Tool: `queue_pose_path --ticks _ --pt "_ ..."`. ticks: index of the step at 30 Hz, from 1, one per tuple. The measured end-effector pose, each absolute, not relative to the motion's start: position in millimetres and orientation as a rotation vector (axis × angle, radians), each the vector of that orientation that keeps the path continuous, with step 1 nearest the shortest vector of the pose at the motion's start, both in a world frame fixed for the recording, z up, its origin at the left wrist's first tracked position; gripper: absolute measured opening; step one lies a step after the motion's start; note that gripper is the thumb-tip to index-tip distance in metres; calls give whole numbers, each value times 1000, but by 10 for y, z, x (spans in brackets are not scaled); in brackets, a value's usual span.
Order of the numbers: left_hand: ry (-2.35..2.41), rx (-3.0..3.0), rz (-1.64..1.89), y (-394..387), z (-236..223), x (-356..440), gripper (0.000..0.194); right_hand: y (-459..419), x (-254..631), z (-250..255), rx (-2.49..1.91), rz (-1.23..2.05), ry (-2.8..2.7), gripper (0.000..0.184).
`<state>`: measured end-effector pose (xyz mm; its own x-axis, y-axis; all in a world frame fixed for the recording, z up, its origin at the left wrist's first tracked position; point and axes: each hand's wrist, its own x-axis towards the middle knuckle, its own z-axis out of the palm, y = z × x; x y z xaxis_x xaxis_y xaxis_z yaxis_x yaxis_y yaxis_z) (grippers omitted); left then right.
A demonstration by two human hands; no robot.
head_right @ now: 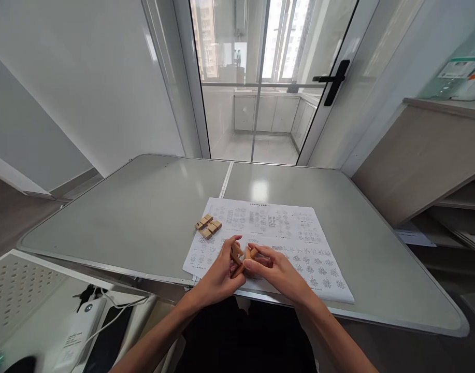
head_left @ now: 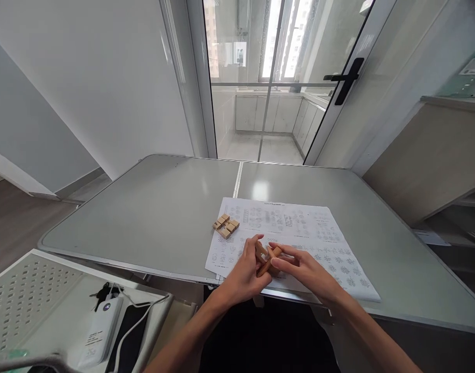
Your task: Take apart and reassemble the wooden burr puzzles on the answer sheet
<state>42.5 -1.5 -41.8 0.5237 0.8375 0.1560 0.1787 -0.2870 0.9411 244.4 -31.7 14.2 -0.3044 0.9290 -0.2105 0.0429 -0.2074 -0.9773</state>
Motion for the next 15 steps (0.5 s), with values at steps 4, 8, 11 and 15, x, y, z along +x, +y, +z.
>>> queue_pose_path --ticks 4,8,11,15 --pt "843 1770 843 -28 -397 429 85 -318 2430 79 -1247 1552 -1327 47" --pt "832 1764 871 -55 -368 444 96 -331 2404 94 -1257 1562 -1277 52" --pt "872 1757 921 -74 -371 476 104 -357 2362 140 -1284 1585 -1200 65" --pt "1037 1817 1005 -93 -390 524 95 -387 2338 193 -1341 1541 -1159 72"
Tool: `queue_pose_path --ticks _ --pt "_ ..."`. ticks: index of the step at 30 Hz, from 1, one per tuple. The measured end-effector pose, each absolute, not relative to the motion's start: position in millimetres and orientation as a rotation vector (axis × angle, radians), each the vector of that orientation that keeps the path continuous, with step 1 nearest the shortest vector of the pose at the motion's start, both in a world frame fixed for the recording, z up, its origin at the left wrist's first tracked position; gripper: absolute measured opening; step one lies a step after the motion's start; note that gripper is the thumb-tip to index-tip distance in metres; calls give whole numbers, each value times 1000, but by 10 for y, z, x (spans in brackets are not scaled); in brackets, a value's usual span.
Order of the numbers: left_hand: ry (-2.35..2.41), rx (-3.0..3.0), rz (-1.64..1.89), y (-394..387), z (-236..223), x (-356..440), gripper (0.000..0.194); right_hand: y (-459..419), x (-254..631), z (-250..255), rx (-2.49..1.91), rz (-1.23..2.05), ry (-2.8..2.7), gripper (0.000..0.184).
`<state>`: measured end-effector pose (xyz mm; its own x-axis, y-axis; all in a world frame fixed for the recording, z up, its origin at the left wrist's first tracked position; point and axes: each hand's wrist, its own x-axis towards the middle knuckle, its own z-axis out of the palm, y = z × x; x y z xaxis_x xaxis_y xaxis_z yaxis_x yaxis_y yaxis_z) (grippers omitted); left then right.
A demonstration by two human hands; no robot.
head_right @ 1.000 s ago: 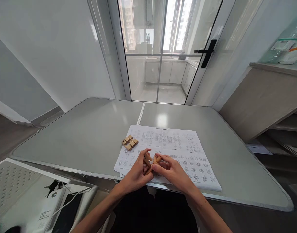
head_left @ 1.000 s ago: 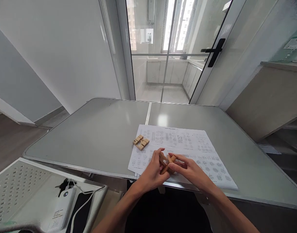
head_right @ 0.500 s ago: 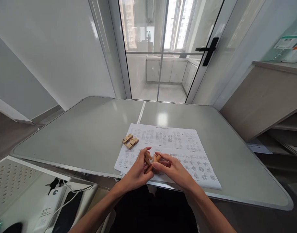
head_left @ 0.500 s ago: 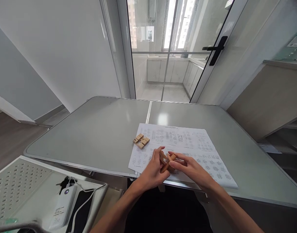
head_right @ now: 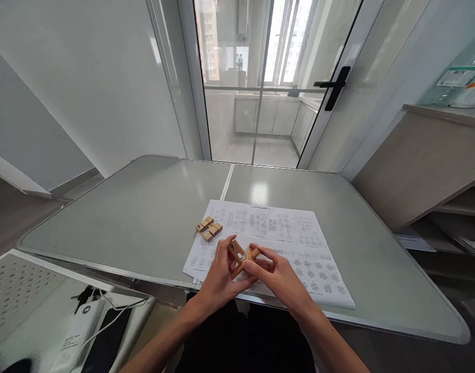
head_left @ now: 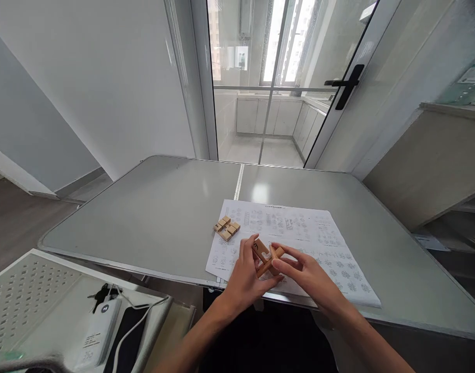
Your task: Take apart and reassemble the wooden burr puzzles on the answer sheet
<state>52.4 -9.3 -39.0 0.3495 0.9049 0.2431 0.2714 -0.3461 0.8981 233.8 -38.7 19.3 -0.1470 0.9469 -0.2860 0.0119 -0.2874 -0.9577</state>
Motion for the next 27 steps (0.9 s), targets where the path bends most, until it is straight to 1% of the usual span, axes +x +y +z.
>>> queue_pose_path --ticks 5,10,18,22,27 --pt "1218 2052 1060 -114 -400 566 90 -428 2333 130 -1413 1420 -1147 70" --pt "1320 2099 1035 -129 -422 599 85 -472 2295 27 -1408 1287 -1185 64" --pt "1310 2097 1063 -135 -390 628 70 -433 2339 60 -1374 1362 -1213 58" --pt "1333 2083 1094 -135 -381 635 58 -460 2266 -22 -1338 1282 -1145 56" --pt "1384 2124 1100 -146 -374 653 58 -520 2117 -84 -1292 1237 -1000 52"
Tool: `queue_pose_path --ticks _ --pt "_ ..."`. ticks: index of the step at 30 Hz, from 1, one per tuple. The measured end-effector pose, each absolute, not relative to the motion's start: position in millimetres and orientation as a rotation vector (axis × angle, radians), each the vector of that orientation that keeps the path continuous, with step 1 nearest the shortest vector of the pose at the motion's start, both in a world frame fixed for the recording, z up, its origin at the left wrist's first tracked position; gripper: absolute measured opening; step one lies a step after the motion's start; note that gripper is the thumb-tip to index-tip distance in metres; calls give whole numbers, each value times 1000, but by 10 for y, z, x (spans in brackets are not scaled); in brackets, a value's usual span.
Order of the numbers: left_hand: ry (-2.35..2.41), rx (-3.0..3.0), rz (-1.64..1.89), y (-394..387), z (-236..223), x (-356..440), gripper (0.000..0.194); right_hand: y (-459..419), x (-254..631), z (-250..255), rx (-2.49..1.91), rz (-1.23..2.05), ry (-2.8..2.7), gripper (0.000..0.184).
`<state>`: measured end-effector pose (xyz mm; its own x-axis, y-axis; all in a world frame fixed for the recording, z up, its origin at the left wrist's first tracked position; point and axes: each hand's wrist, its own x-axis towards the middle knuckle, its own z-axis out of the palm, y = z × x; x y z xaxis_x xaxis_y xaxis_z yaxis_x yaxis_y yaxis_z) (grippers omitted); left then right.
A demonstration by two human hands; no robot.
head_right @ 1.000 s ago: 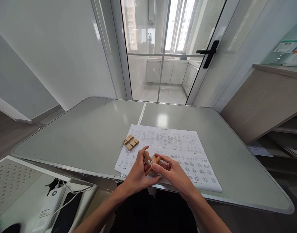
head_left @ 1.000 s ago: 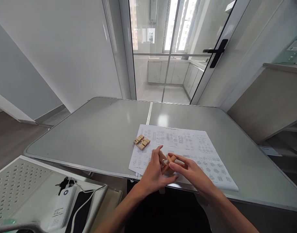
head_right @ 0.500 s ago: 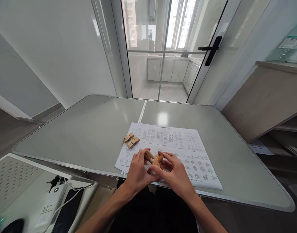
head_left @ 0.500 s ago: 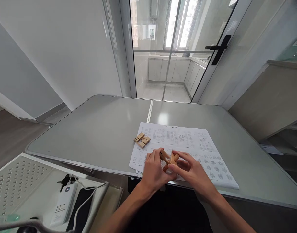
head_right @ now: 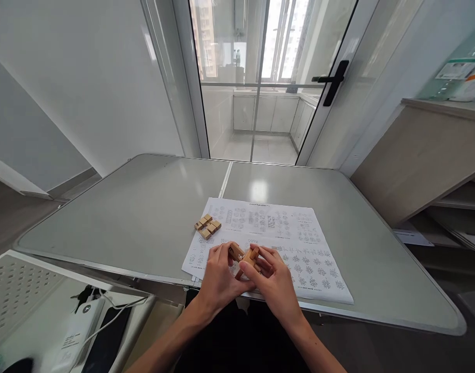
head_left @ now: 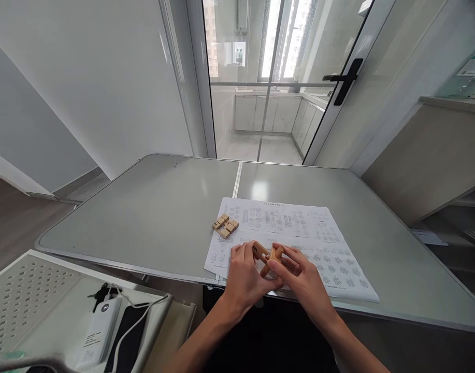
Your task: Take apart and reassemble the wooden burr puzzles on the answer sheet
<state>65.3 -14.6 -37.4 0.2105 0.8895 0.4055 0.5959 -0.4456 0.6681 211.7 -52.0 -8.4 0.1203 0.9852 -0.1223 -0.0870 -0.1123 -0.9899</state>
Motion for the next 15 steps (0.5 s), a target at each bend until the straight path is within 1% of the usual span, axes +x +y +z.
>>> queue_pose_path --ticks 5,7,9,11,13,15 --pt "1411 2174 1119 -155 -347 657 51 -543 2065 -100 -1280 1224 -886 53" --pt "1350 2148 1065 -142 -350 629 58 -536 2108 -109 -1273 1253 -882 52" --pt "1249 2089 951 -120 -360 588 72 -524 2176 -108 -1270 1297 -891 50" --pt "1146 2012 840 -98 -373 550 79 -508 2243 -96 -1269 1327 -904 49" --pt "1076 1945 785 -83 -389 528 78 -493 2281 -84 -1271 1330 -922 47" --pt "1051 1891 796 -79 -411 526 72 -480 2278 -83 -1273 1304 -945 47"
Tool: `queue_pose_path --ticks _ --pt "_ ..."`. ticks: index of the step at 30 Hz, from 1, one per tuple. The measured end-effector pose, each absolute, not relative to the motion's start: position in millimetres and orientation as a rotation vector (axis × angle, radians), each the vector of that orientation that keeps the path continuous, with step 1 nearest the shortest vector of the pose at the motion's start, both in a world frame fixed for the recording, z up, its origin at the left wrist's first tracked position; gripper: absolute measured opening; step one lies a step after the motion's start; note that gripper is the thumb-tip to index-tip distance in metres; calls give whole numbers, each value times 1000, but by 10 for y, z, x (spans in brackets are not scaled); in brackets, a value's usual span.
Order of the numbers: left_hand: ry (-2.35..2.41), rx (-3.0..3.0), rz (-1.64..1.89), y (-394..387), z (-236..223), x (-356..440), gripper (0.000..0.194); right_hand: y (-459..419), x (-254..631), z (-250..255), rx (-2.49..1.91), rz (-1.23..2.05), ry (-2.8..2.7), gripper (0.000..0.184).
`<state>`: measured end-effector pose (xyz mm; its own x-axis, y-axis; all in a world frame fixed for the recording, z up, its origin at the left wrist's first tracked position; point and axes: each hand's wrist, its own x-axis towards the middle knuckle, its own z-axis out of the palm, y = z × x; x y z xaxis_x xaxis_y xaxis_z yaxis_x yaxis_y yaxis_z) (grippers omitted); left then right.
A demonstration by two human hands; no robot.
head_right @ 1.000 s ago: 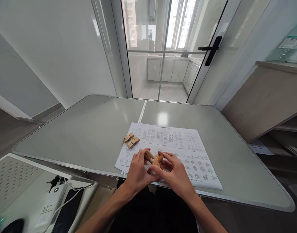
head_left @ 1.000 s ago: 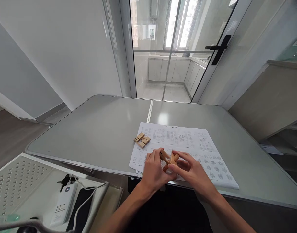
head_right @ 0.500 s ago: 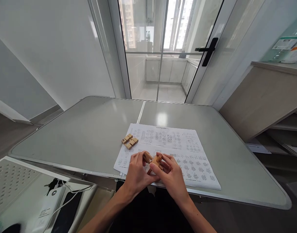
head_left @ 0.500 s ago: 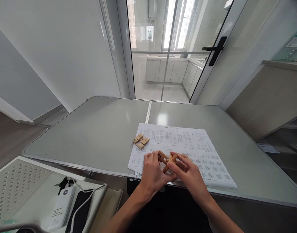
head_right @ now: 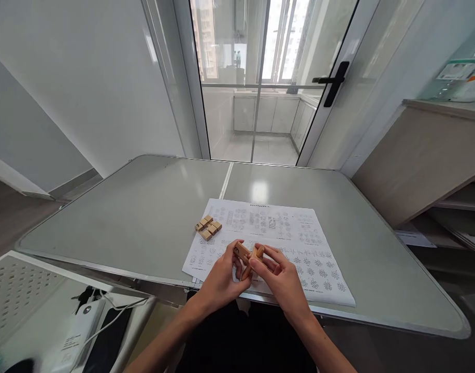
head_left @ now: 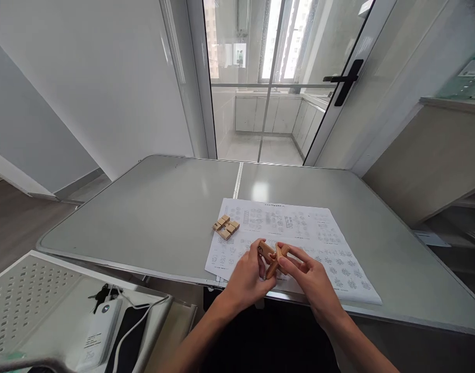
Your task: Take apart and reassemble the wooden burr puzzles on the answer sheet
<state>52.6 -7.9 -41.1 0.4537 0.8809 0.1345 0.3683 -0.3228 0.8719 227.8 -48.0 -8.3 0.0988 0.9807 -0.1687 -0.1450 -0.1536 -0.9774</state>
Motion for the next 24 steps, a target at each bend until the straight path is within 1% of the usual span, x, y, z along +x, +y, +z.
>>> queue_pose_path --ticks 5,10,17,24 --pt "1097 1756 904 -84 -463 552 65 -470 2180 -138 -1250 1213 -964 49" --pt "1087 1733 842 -76 -439 544 64 -466 2148 -186 -1248 1188 -970 46" --pt "1076 1716 803 -75 -366 539 57 -423 2193 -116 -1278 1306 -973 57" --pt "1090 1732 779 -75 -318 525 55 -415 2232 -85 -1282 1407 -931 60"
